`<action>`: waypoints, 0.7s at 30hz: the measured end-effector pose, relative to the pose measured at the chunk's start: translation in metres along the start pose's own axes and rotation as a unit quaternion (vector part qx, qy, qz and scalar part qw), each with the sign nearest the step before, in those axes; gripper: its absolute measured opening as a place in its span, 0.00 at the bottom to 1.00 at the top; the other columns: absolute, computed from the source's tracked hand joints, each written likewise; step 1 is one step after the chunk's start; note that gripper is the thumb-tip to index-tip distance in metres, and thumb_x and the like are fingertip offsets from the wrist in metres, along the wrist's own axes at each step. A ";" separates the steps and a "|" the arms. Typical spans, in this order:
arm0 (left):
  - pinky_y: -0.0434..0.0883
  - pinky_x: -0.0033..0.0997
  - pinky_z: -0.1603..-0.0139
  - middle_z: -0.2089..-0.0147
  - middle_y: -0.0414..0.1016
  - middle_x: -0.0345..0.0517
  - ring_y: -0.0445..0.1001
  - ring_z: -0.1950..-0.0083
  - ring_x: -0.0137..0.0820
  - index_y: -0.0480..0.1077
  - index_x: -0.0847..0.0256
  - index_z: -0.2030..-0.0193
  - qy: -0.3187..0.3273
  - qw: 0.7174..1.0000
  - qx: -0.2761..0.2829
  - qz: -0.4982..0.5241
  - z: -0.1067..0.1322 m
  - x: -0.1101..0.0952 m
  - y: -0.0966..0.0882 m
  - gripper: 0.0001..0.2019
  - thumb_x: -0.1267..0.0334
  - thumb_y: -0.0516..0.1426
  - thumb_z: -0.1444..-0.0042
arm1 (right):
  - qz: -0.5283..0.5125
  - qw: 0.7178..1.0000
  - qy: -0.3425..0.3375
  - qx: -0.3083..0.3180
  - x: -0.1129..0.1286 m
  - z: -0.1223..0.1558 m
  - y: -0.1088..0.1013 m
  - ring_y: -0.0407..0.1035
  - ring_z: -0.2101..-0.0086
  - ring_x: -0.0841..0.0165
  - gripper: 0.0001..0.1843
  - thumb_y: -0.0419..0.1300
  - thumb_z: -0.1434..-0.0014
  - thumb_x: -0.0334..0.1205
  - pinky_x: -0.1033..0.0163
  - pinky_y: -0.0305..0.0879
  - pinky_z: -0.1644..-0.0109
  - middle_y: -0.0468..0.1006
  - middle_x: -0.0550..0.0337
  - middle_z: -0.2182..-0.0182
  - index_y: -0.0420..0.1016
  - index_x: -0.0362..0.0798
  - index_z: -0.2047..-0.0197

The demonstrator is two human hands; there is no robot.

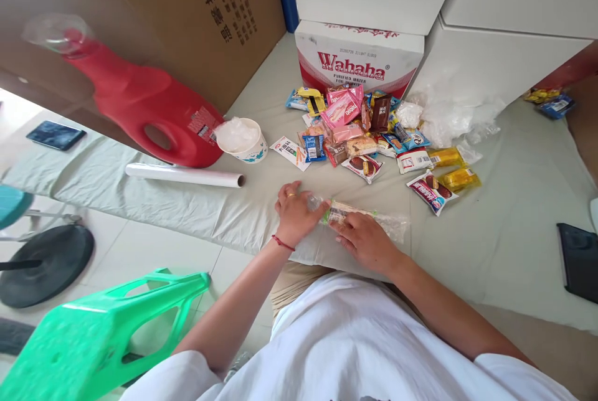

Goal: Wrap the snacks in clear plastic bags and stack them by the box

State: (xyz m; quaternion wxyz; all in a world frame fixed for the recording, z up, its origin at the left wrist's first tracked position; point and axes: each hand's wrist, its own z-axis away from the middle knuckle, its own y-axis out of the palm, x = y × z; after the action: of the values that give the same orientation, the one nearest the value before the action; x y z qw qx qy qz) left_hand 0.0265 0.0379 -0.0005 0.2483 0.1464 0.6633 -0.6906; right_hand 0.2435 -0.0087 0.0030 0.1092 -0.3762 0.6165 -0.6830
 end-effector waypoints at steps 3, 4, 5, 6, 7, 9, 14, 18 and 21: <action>0.67 0.53 0.37 0.37 0.73 0.54 0.66 0.33 0.52 0.77 0.58 0.65 0.023 0.998 0.055 -0.011 0.003 -0.009 -0.009 0.08 0.57 0.63 0.45 | -0.024 1.000 0.004 -0.002 0.001 0.004 -0.001 0.68 0.59 0.61 0.19 0.56 0.29 0.40 0.55 0.67 0.51 0.74 0.52 0.58 0.73 0.50 0.37; 0.70 0.47 0.42 0.44 0.77 0.52 0.73 0.41 0.47 0.76 0.58 0.66 0.027 0.997 0.066 0.009 0.006 -0.012 -0.012 0.06 0.59 0.61 0.44 | -0.030 1.000 0.004 -0.006 0.001 0.005 -0.001 0.68 0.58 0.61 0.19 0.56 0.29 0.39 0.55 0.67 0.51 0.74 0.52 0.58 0.73 0.50 0.37; 0.72 0.41 0.48 0.52 0.80 0.49 0.76 0.50 0.41 0.75 0.57 0.67 0.030 0.996 0.074 0.030 0.009 -0.015 -0.014 0.06 0.60 0.59 0.42 | -0.035 0.999 0.002 -0.011 0.000 0.006 0.000 0.68 0.58 0.61 0.19 0.56 0.29 0.39 0.54 0.67 0.50 0.74 0.51 0.58 0.73 0.50 0.37; 0.72 0.38 0.53 0.59 0.80 0.46 0.77 0.58 0.37 0.74 0.57 0.67 0.033 0.995 0.079 0.048 0.013 -0.019 -0.016 0.07 0.60 0.57 0.41 | -0.039 0.999 0.000 -0.017 0.000 0.006 0.002 0.67 0.58 0.61 0.19 0.55 0.29 0.38 0.54 0.67 0.50 0.74 0.51 0.58 0.73 0.50 0.37; 0.72 0.35 0.57 0.64 0.79 0.44 0.76 0.63 0.35 0.74 0.57 0.67 0.037 0.994 0.080 0.060 0.017 -0.024 -0.016 0.07 0.60 0.57 0.40 | -0.041 0.999 -0.001 -0.022 0.000 0.006 0.003 0.68 0.58 0.60 0.19 0.55 0.28 0.38 0.53 0.67 0.50 0.74 0.51 0.58 0.73 0.49 0.37; 0.70 0.33 0.60 0.67 0.79 0.42 0.74 0.67 0.33 0.75 0.57 0.67 0.048 0.993 0.076 0.077 0.025 -0.036 -0.010 0.08 0.59 0.57 0.40 | -0.045 0.998 0.003 -0.033 -0.001 0.005 0.007 0.68 0.57 0.59 0.18 0.54 0.28 0.38 0.52 0.67 0.49 0.74 0.50 0.58 0.74 0.49 0.39; 0.72 0.33 0.57 0.67 0.79 0.44 0.77 0.63 0.33 0.78 0.56 0.66 0.053 0.983 0.068 0.162 0.036 -0.055 0.017 0.18 0.61 0.49 0.33 | -0.074 0.996 0.036 -0.045 0.004 0.010 0.002 0.69 0.53 0.55 0.14 0.56 0.30 0.39 0.49 0.67 0.47 0.77 0.47 0.55 0.79 0.46 0.46; 0.72 0.35 0.54 0.63 0.78 0.45 0.76 0.60 0.35 0.79 0.56 0.61 0.059 0.987 0.031 0.143 0.035 -0.052 0.038 0.11 0.62 0.54 0.36 | -0.249 0.965 0.036 -0.079 0.002 0.028 -0.038 0.74 0.61 0.62 0.13 0.55 0.29 0.42 0.57 0.70 0.52 0.81 0.55 0.62 0.82 0.50 0.57; 0.72 0.39 0.50 0.59 0.74 0.48 0.74 0.54 0.39 0.79 0.56 0.58 0.059 0.991 -0.027 0.113 0.036 -0.048 0.050 0.08 0.62 0.58 0.38 | -0.234 0.921 0.187 -0.251 -0.020 0.035 -0.067 0.73 0.63 0.63 0.14 0.54 0.28 0.46 0.59 0.69 0.56 0.81 0.57 0.62 0.80 0.52 0.53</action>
State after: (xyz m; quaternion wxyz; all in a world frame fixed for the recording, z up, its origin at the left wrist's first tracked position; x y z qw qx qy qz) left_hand 0.0979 0.0100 -0.0150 0.2890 0.2546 0.6743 -0.6300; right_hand 0.3013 -0.0085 0.0562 -0.2687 -0.3902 0.6715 -0.5698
